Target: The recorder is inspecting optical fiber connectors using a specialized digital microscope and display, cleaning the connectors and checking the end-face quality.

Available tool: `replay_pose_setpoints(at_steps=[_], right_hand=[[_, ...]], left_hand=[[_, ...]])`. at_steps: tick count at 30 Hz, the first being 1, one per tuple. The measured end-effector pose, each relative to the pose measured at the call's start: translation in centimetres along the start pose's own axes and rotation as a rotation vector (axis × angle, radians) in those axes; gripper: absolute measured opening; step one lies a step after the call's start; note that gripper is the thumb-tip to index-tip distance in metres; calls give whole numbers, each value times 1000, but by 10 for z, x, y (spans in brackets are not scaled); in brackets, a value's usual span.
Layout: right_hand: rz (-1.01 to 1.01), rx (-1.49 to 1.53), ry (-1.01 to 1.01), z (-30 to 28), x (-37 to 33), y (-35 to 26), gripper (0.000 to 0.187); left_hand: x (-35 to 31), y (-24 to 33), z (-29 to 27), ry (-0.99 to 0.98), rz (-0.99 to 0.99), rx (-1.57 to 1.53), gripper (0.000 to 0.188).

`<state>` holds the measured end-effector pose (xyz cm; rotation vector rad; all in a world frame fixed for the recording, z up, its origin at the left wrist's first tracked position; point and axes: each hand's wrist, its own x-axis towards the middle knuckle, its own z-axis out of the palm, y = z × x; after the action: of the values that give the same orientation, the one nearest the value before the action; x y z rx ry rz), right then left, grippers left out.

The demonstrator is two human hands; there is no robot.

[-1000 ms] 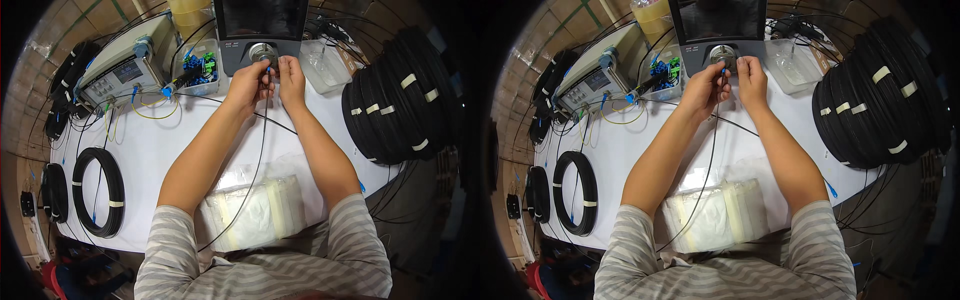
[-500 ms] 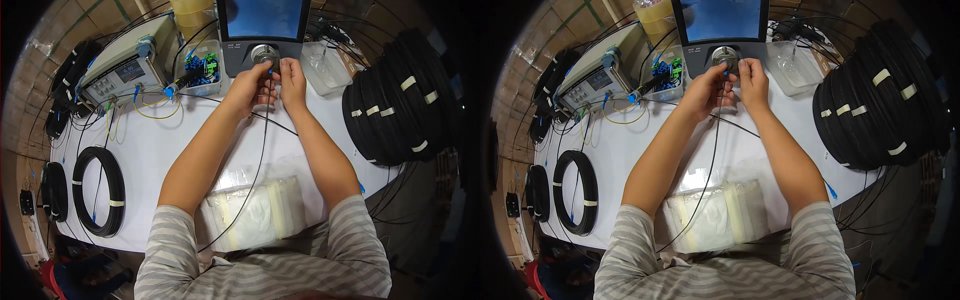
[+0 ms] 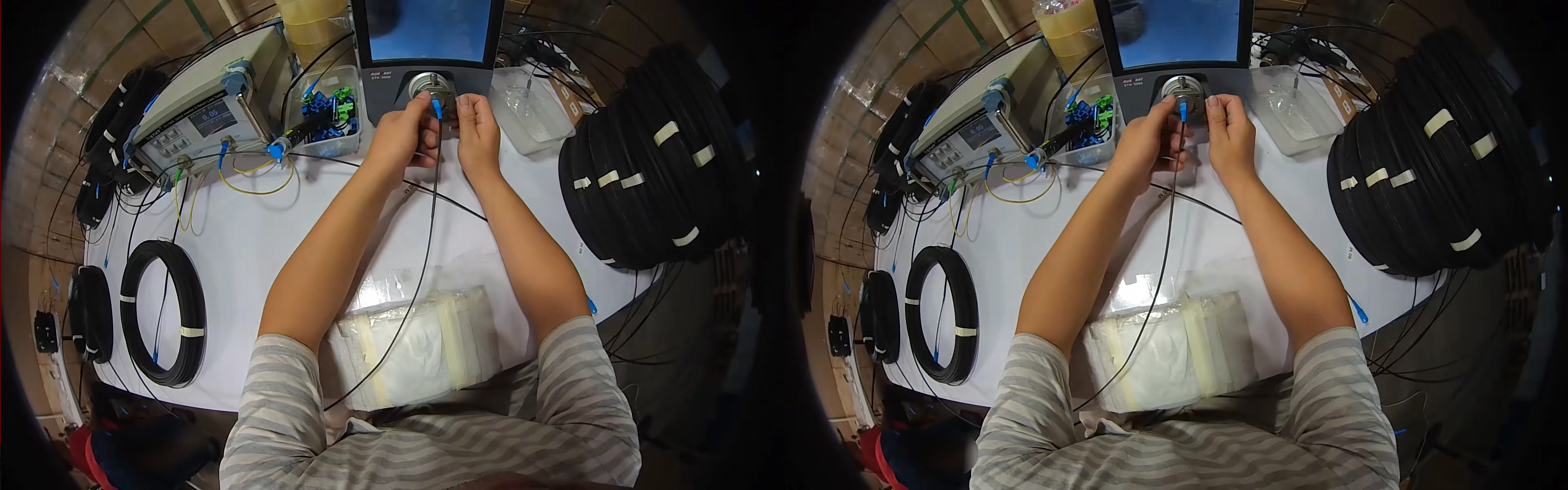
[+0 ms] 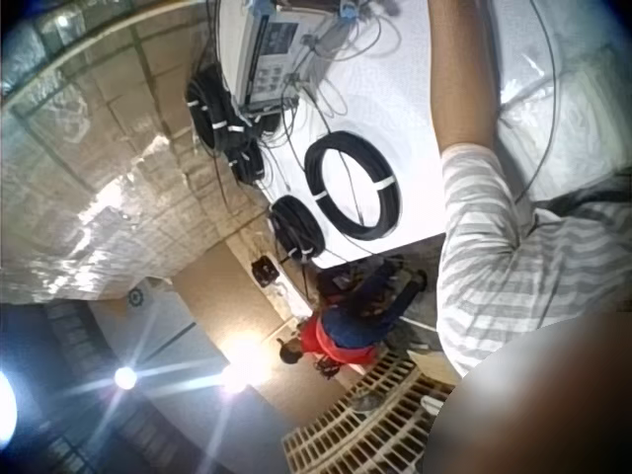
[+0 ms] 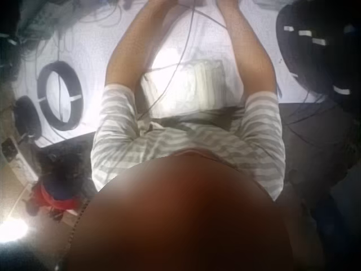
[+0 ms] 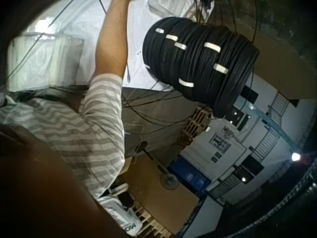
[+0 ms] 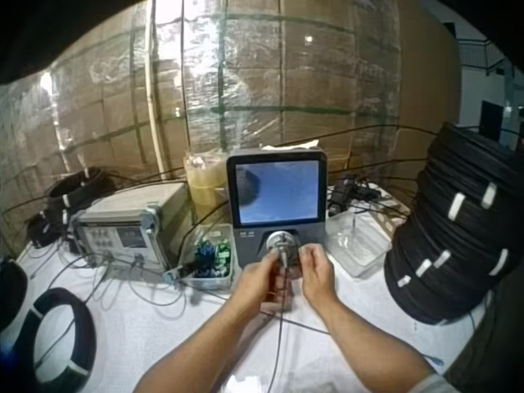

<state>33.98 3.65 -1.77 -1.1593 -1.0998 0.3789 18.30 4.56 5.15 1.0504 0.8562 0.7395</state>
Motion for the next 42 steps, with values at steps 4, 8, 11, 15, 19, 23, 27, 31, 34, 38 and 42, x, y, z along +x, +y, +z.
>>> replay_pose_setpoints(at_steps=[4, 8, 11, 15, 19, 23, 27, 31, 34, 38, 42], right_hand=[[5, -10, -21, 1, 1, 2, 29], [-48, -21, -12, 1, 1, 3, 28], [-59, 6, -5, 3, -1, 1, 27], [-67, 19, -20, 3, -1, -3, 26], [-80, 24, -20, 2, -2, -2, 25], [-34, -21, -76, 0, -2, -3, 28], [-28, -28, -68, 0, -4, -3, 28], [-52, -39, -58, 0, -3, -2, 27], [-55, -60, -46, 0, -3, -1, 27], [-66, -84, -40, 0, -3, -2, 27], [-140, -133, -10, -2, 0, 1, 24]], left_hand=[[2, 4, -5, 92, 55, 148, 58], [9, 0, -8, 193, 291, 133, 55], [19, -7, -10, 296, 498, 149, 40], [27, -18, -12, 394, 743, 316, 28], [30, -24, -11, 329, 891, 439, 33], [36, -27, -15, 240, 937, 499, 35], [37, -29, -13, 211, 906, 421, 33], [34, -29, -11, 246, 947, 495, 33], [32, -28, -10, 266, 956, 522, 33], [32, -28, -13, 264, 976, 586, 35], [32, -27, -12, 259, 998, 638, 37]])
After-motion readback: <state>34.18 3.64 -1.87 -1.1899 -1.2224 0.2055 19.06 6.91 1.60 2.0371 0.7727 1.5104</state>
